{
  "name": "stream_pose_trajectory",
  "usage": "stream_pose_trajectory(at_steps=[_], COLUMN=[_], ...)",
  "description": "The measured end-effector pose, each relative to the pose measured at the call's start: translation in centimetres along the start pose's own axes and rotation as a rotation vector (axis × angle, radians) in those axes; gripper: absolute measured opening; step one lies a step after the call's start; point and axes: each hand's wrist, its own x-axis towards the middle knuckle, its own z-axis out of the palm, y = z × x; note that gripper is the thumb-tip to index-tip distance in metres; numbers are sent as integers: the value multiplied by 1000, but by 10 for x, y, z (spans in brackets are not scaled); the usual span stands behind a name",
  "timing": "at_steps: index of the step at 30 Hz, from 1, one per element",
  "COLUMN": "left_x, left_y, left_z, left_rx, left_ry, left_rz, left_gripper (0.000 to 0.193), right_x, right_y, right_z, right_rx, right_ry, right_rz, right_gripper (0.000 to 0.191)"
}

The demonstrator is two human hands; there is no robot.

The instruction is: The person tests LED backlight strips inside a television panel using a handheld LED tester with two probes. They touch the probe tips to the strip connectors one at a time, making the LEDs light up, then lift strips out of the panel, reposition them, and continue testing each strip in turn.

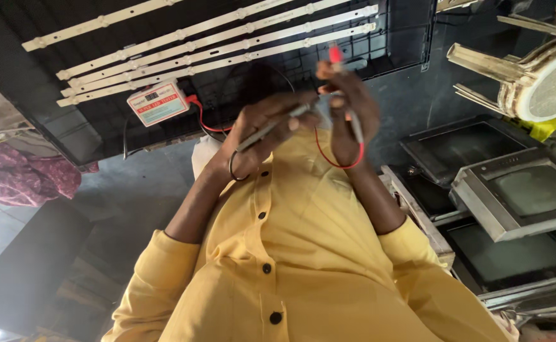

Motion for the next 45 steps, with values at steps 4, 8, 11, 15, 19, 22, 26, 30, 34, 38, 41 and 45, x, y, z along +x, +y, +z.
stream_pose_trajectory(at_steps=[4,8,11,15,19,22,26,30,34,38,41,45], left_x=[12,20,26,35,42,50,62,78,96,114,127,144], left_y=[7,9,6,-4,-10,-15,-21,-30,-38,-40,-39,-41], left_z=[-3,-10,-15,-16,-26,-35,-38,-31,-21,-11,-3,6], left_rx=[-60,210,275,-71,102,201,233,185,248,313,340,359], left_ry=[-16,52,51,26,239,273,386,399,396,376,345,313], left_rz=[53,88,134,92,13,188,126,134,91,62,60,48], left_gripper=[39,36,32,31,30,26,28,29,31,30,30,29], right_x=[9,11,9,7,19,26,26,17,9,6,13,27], right_y=[6,16,25,44,71,82,88,92,99,99,98,97], right_z=[-3,-10,-16,-25,-52,-74,-87,-81,-73,-76,-82,-82], right_rx=[31,92,101,183,225,229,76,21,-97,-136,-209,-72], right_ry=[-46,-54,-63,64,323,397,492,454,389,334,312,384], right_rz=[92,151,166,197,190,116,120,185,129,122,85,190], right_gripper=[18,12,13,13,18,24,34,43,33,29,25,29])
